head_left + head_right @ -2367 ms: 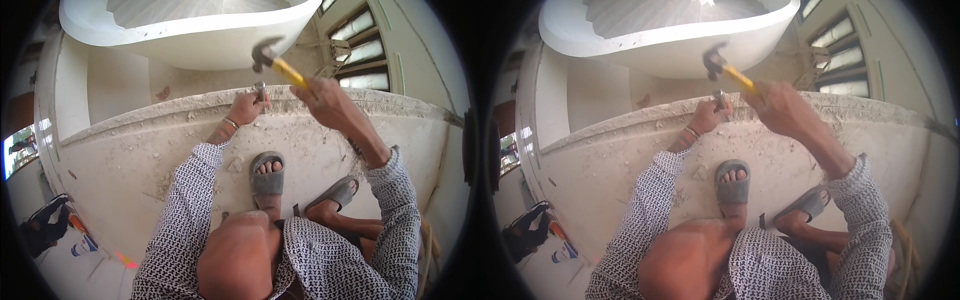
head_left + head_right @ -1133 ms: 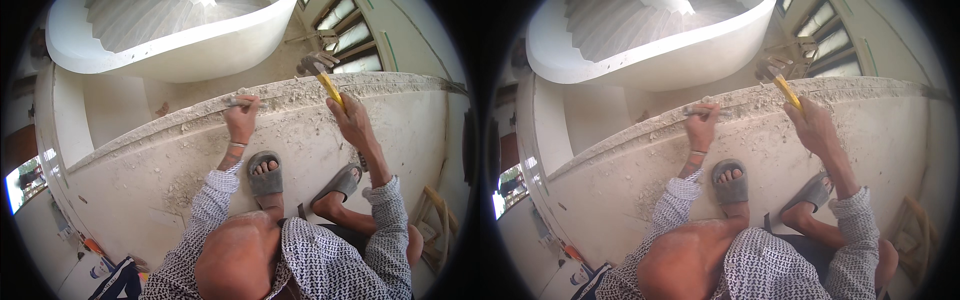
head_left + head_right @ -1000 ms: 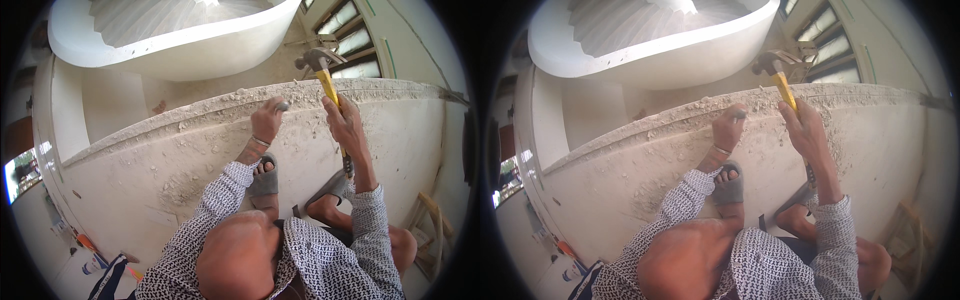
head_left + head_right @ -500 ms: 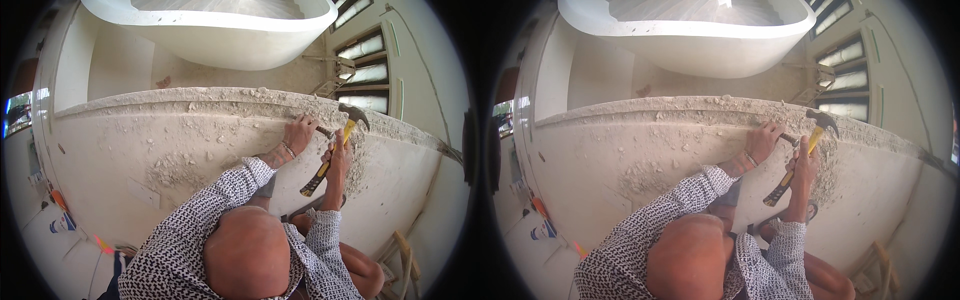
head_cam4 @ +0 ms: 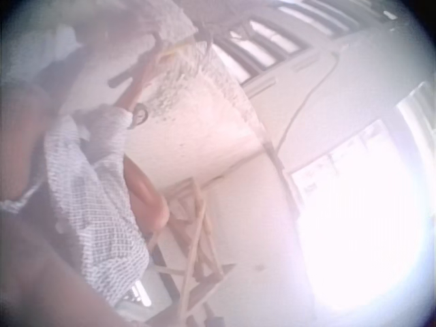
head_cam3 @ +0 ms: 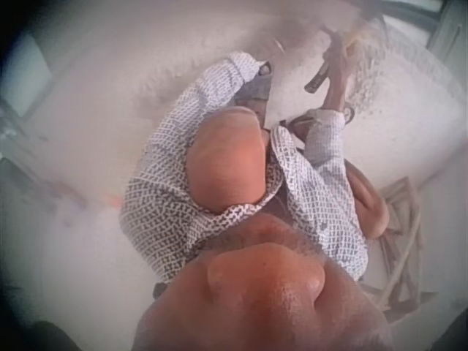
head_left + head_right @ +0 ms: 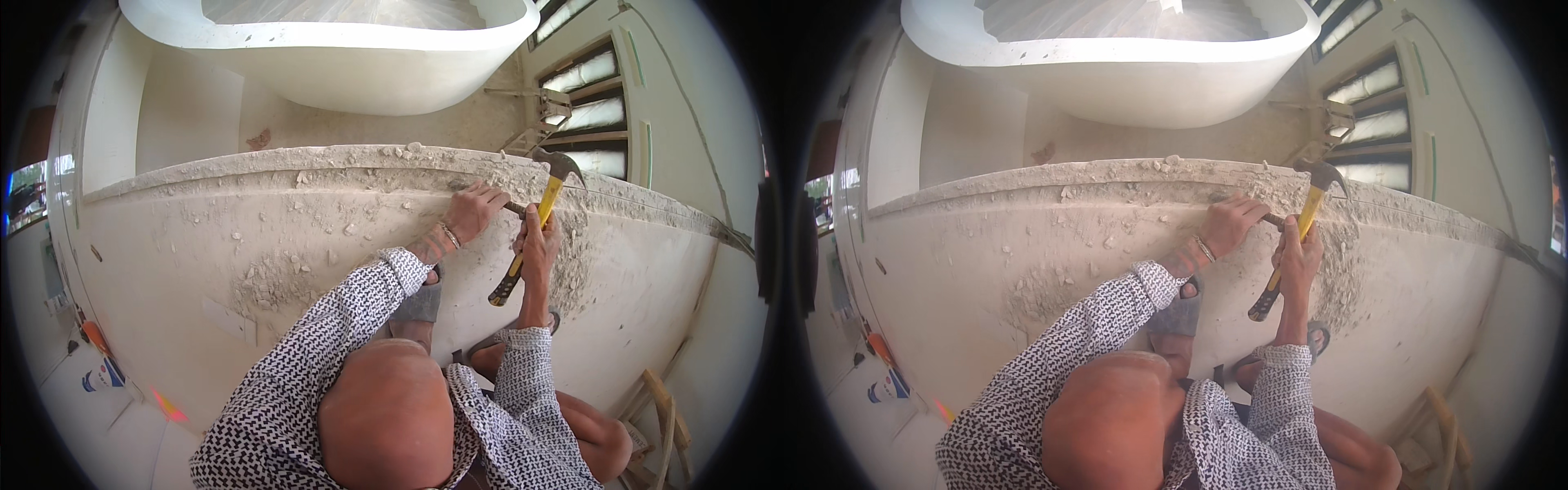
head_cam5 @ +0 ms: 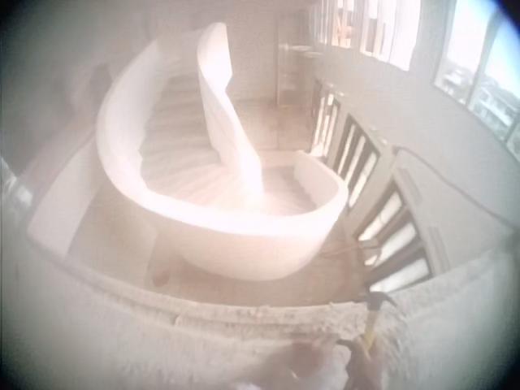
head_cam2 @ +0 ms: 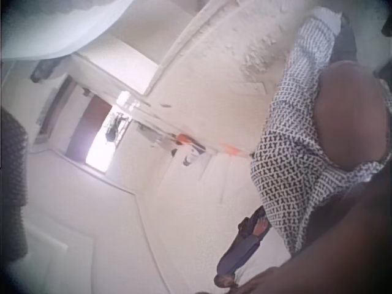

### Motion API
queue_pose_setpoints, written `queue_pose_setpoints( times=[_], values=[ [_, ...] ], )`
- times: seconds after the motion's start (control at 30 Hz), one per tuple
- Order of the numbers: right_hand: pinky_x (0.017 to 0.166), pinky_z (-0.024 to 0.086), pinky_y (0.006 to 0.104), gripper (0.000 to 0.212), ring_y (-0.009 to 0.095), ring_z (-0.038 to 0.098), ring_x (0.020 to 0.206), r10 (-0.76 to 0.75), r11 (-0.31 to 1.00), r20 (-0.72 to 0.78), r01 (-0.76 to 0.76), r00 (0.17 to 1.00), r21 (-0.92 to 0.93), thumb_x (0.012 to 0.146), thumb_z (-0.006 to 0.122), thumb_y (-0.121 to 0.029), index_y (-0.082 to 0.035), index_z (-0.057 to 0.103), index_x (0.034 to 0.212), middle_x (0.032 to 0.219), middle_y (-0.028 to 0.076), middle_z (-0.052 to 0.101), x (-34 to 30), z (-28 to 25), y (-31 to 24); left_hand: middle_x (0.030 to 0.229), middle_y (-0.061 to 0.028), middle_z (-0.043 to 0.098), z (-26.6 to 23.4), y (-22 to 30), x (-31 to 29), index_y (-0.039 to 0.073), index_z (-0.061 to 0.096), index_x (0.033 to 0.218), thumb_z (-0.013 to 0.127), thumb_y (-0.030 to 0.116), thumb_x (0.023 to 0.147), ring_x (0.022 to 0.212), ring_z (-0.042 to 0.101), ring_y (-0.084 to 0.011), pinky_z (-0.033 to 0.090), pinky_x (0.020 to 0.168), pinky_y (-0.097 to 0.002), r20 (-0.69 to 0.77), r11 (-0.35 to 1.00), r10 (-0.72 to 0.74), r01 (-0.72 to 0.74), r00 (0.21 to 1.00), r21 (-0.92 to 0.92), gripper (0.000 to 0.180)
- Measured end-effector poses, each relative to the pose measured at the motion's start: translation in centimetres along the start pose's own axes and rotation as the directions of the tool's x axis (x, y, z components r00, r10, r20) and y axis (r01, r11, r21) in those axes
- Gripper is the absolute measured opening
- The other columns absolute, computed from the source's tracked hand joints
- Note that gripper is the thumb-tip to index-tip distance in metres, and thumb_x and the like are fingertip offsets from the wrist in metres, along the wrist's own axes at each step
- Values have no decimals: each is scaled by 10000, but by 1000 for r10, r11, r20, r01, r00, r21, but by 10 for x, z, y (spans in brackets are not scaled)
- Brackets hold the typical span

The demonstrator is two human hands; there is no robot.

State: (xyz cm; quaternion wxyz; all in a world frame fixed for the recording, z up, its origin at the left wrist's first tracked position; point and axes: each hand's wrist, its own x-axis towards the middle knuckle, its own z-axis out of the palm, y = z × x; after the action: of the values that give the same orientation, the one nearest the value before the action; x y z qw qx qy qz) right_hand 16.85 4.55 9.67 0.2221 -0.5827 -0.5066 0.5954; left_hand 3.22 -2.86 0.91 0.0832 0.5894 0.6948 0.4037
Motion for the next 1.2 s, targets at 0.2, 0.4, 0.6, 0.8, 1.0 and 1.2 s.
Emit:
queue_pose_setpoints(
  times=[0.2,0.4,0.6,0.8,1.0,1.2],
  values=[
    [386,335,209,290,43,440,471,-24,952,-272,104,962,286,1088,518,-360,-73,537,1051,679,-39,460,-41,-33,-46,1058,-58,756,16,-11,0,100,721,1099,634,90,857,978,733,-239,592,915,-375,-53,999,29,-27,998,35,257],
    [389,312,220,278,54,402,458,43,977,-214,3,976,212,1089,512,-375,-105,504,1022,637,-51,413,-98,-19,5,1078,-80,757,13,-6,3,97,716,1128,647,46,835,986,739,-246,593,913,-370,-50,998,57,-56,997,18,305],
    [388,353,226,196,62,416,451,167,923,-174,-92,971,373,1096,509,-291,-113,499,1015,625,-45,427,-98,-33,-32,1069,-89,756,11,-13,1,95,710,1140,649,60,839,985,732,-256,582,915,-393,-60,999,32,-31,998,25,309],
    [361,361,245,296,65,415,431,217,942,-30,-201,976,268,1067,557,-412,-127,507,1007,628,-35,458,-87,-27,32,1083,-89,757,18,-9,5,107,713,1144,658,101,863,1004,729,-261,564,958,-403,-39,1000,4,-4,999,18,287],
    [358,357,248,297,65,394,414,92,895,-353,77,931,439,1068,558,-402,-128,505,965,601,-37,433,-69,-41,-28,1084,-89,760,14,-16,-5,113,717,1136,649,104,879,1006,731,-250,563,960,-403,-47,999,-54,54,997,7,266],
    [364,341,253,278,64,378,408,339,923,48,-342,940,177,1082,528,-371,-113,504,982,576,-52,408,-87,-16,-11,1004,-32,765,18,-12,8,146,739,1076,773,160,819,931,728,-220,588,808,-344,-101,1000,-30,30,994,3,260]
  ],
)
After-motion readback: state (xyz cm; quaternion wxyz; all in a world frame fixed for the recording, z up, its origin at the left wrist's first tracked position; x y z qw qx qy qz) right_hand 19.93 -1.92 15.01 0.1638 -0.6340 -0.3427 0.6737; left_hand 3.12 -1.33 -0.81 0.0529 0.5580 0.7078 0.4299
